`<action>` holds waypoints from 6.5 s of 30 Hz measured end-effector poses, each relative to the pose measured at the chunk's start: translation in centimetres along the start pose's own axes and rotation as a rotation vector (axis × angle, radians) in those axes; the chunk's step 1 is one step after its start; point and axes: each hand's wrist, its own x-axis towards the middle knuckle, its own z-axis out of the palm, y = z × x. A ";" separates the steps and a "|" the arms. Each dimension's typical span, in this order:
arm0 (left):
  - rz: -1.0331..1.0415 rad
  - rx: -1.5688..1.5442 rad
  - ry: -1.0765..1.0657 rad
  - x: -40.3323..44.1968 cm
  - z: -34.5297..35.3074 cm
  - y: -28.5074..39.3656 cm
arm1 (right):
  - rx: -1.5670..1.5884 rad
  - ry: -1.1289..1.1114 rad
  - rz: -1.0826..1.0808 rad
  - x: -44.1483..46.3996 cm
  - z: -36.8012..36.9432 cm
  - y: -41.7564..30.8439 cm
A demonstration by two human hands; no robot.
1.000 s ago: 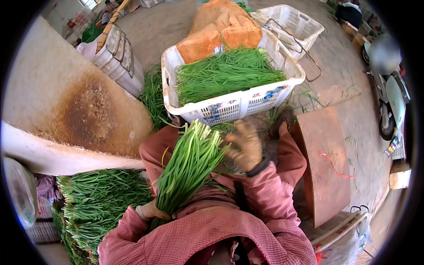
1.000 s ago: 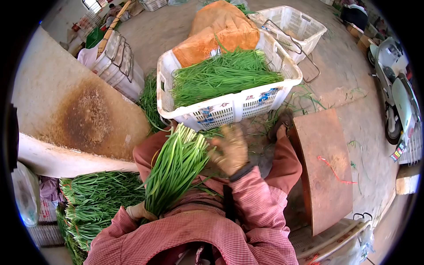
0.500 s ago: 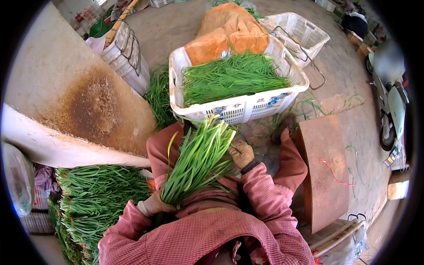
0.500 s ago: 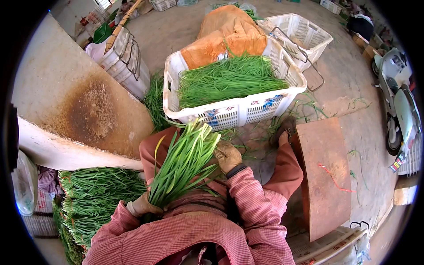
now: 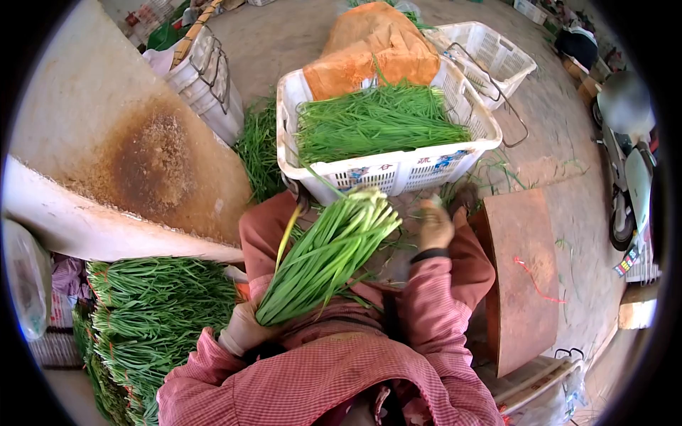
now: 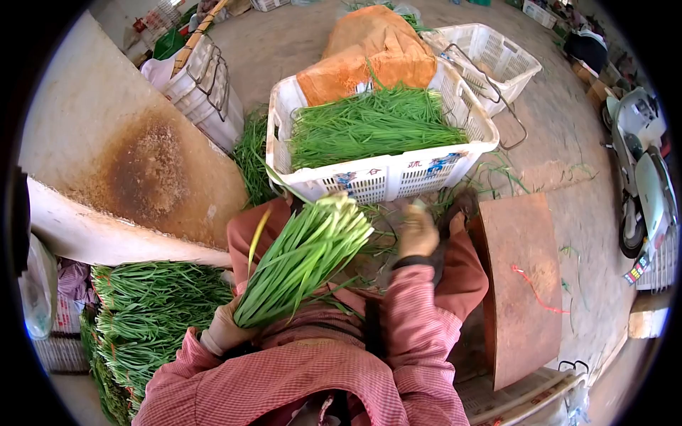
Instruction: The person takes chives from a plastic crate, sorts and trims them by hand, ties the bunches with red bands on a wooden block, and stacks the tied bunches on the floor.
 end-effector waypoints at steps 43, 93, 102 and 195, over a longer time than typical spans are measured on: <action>0.748 1.434 0.424 9.2 -8.8 1.9 | -0.890 -0.755 -0.481 -7.1 2.3 -8.5; 0.418 0.924 0.529 7.3 -6.5 -5.6 | -0.028 -0.913 0.883 -10.9 8.1 -3.8; 0.143 0.557 0.388 6.9 -7.2 -6.4 | 0.133 -0.868 0.615 -3.4 -3.3 -2.5; -0.643 -0.868 -0.456 0.9 -2.6 -4.5 | -0.910 -0.464 0.156 -2.1 -5.4 12.5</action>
